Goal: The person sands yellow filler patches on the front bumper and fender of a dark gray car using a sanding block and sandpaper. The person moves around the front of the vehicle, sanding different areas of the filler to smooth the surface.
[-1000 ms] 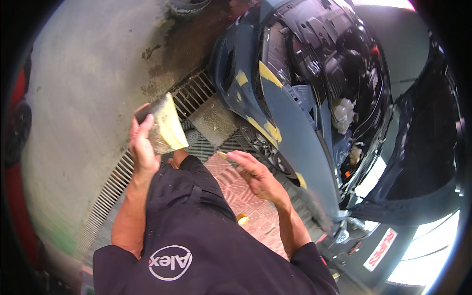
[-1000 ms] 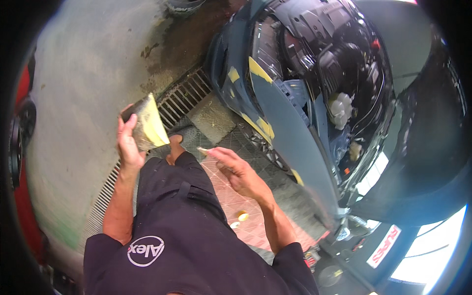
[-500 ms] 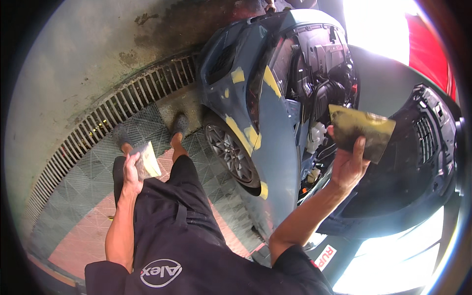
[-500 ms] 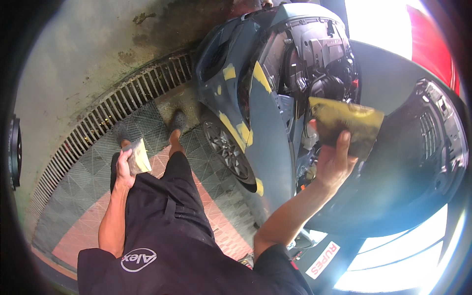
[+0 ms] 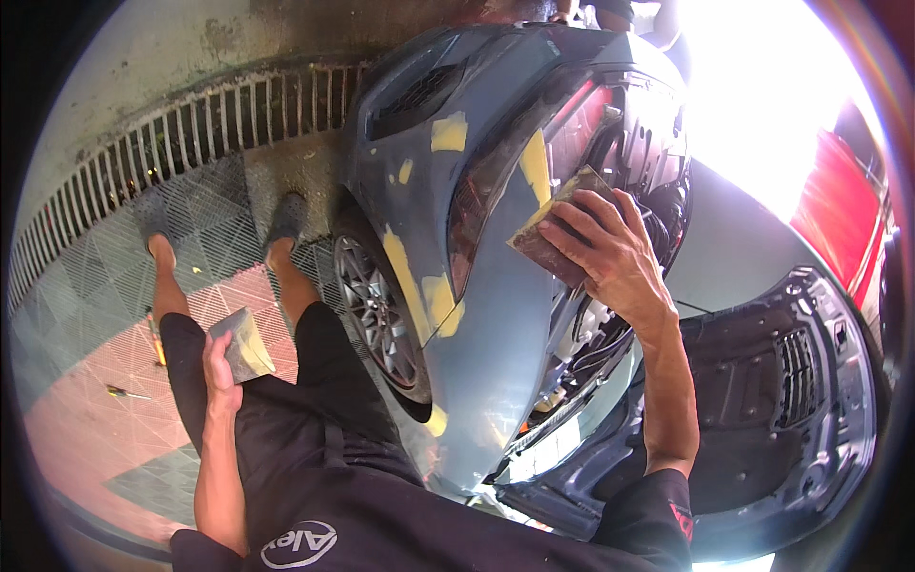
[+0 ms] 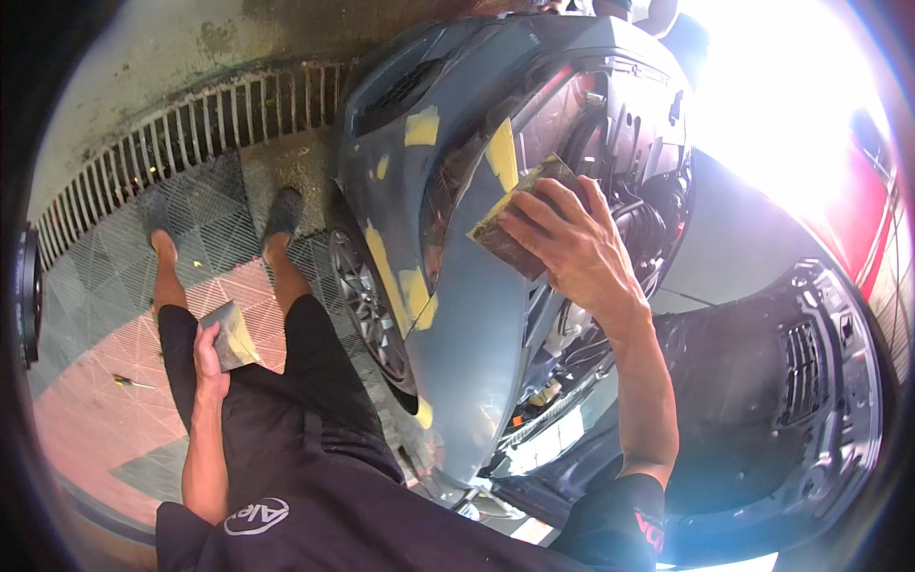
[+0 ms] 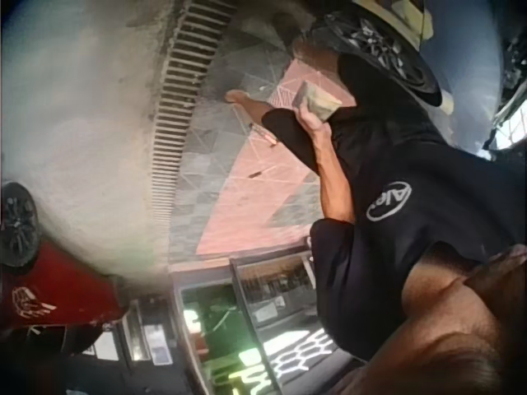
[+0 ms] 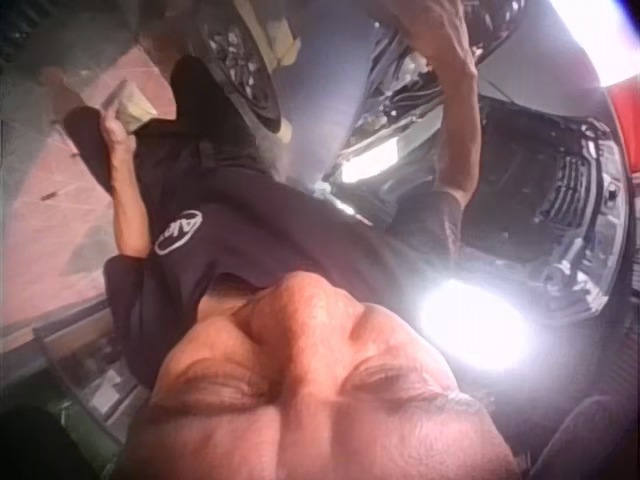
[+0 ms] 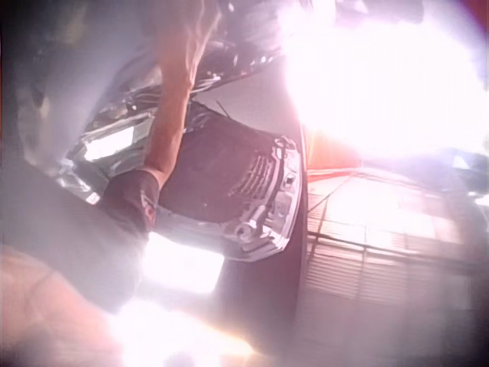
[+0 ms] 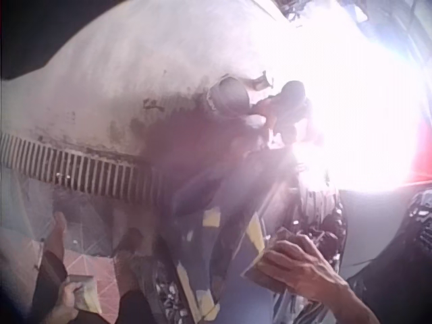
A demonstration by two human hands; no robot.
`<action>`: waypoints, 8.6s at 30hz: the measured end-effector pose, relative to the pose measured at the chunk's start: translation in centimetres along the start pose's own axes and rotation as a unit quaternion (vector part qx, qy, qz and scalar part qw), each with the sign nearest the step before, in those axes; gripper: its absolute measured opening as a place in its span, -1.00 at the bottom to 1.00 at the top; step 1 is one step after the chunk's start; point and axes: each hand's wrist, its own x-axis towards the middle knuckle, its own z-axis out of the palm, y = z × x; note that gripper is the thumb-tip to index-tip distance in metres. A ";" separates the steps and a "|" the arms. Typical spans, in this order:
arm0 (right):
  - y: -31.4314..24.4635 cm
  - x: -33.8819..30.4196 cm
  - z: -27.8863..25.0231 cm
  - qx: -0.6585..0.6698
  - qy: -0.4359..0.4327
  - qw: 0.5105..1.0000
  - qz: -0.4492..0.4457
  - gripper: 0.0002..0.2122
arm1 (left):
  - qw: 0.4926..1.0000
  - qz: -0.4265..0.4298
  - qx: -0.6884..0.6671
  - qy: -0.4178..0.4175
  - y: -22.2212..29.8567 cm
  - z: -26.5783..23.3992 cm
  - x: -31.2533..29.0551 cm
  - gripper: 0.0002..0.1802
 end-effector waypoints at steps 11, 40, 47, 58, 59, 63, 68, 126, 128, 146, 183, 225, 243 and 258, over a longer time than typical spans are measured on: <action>4.3 4.3 4.8 -0.024 -0.026 0.993 -0.111 -0.39 | 0.999 -0.011 0.024 0.035 -7.6 1.1 -0.8 -0.53; 9.2 5.5 5.9 0.029 -0.005 0.992 -0.125 -0.23 | 0.997 -0.029 0.038 0.061 -13.4 5.1 0.1 -0.53; 10.3 6.2 5.9 0.028 0.022 0.990 -0.138 -0.35 | 0.997 -0.030 0.045 0.061 -13.6 4.9 0.5 -0.56; 12.3 7.6 6.3 0.014 0.050 0.987 -0.150 -0.43 | 0.995 -0.039 0.048 0.078 -12.6 5.9 0.6 -0.54; 12.4 7.4 6.5 0.023 0.044 0.988 -0.144 -0.44 | 0.994 -0.043 0.058 0.085 -12.5 6.1 0.5 -0.53; 13.1 6.7 6.3 0.046 0.023 0.989 -0.137 -0.45 | 0.996 -0.044 0.045 0.070 -12.7 5.6 0.3 -0.52; 11.5 6.1 6.3 0.040 0.036 0.991 -0.126 -0.41 | 0.997 -0.029 0.051 0.051 -12.6 5.6 0.8 -0.54; 0.0 5.9 10.9 -0.155 0.107 0.954 0.232 -0.33 | 0.955 -0.037 0.177 -0.235 -7.6 0.4 17.3 -0.45; 0.4 5.8 11.2 -0.162 0.106 0.954 0.228 -0.33 | 0.955 -0.036 0.177 -0.236 -7.6 0.5 17.3 -0.46; -0.5 5.1 11.6 -0.157 0.097 0.957 0.226 -0.33 | 0.959 -0.037 0.169 -0.225 -9.2 0.3 17.9 -0.43; -2.0 5.4 10.4 -0.141 0.088 0.953 0.254 -0.26 | 0.959 -0.013 0.182 -0.219 -10.5 1.5 18.7 -0.45; -13.3 1.4 9.2 -0.076 0.016 0.952 0.295 -0.42 | 0.955 -0.051 0.192 -0.219 -11.9 0.6 18.7 -0.38; -0.1 6.3 10.8 -0.103 0.121 0.959 0.236 -0.26 | 0.956 -0.039 0.209 -0.201 -10.5 2.0 19.2 -0.36; -3.7 5.5 9.5 -0.031 0.074 0.961 0.265 -0.27 | 0.962 -0.044 0.182 -0.197 -11.8 1.4 19.9 -0.39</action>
